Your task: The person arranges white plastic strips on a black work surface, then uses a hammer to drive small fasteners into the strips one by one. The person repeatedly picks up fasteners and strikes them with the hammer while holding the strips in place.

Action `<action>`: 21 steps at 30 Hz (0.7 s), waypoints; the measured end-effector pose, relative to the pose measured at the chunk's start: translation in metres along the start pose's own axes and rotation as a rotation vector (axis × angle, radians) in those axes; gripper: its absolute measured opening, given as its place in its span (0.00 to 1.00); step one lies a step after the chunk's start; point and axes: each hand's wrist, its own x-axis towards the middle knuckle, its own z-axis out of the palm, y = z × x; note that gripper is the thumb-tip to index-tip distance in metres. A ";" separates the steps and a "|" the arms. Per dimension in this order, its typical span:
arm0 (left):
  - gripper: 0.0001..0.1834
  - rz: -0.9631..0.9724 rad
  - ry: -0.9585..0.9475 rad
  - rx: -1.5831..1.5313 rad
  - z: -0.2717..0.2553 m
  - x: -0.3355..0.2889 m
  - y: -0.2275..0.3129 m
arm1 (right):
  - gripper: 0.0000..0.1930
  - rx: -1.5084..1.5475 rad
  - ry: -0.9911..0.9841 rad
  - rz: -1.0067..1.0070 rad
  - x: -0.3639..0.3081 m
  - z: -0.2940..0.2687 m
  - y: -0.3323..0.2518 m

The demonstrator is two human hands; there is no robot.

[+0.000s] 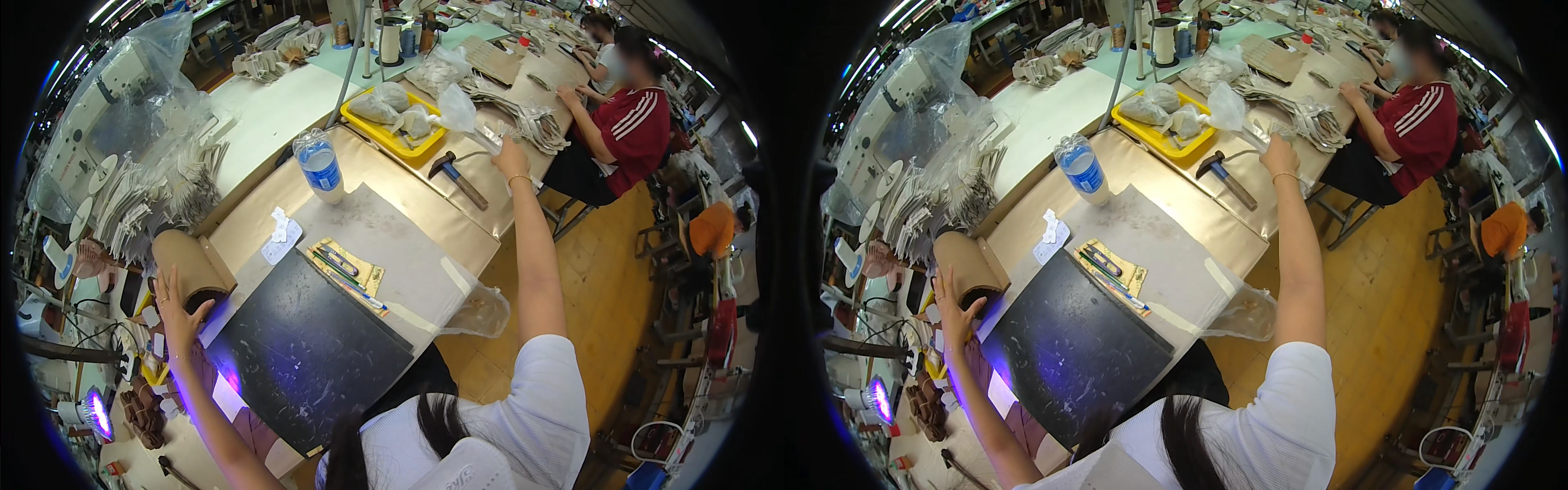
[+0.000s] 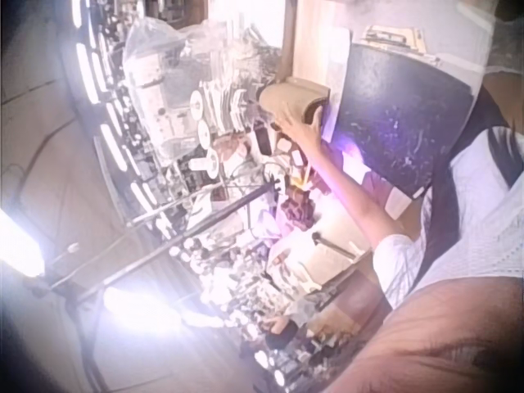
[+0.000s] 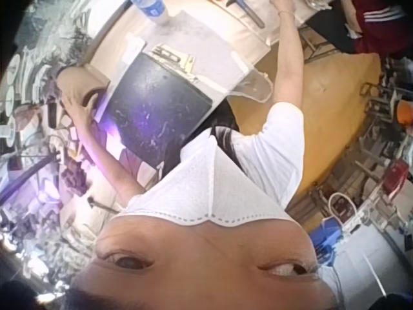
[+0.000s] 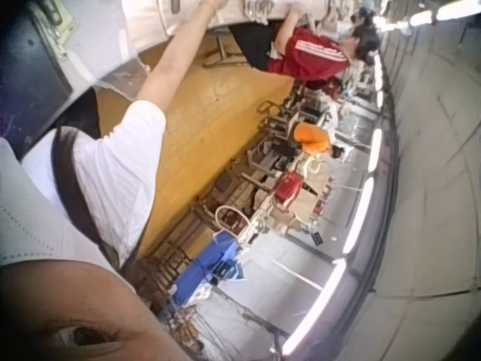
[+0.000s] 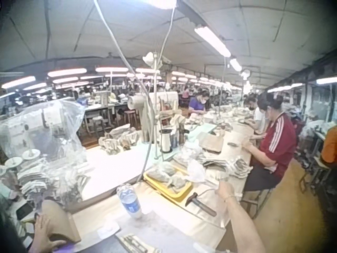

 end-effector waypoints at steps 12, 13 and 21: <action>0.30 0.081 -0.367 -1.139 -0.032 -0.043 0.133 | 0.36 0.229 0.171 -0.474 -0.080 -0.135 -0.093; 0.31 0.034 -0.511 -1.273 -0.032 -0.047 0.149 | 0.37 0.317 0.135 -0.611 -0.095 -0.138 -0.109; 0.34 -0.307 -0.467 -2.087 0.020 -0.082 0.205 | 0.32 0.862 -0.934 -0.977 -0.279 -0.067 -0.225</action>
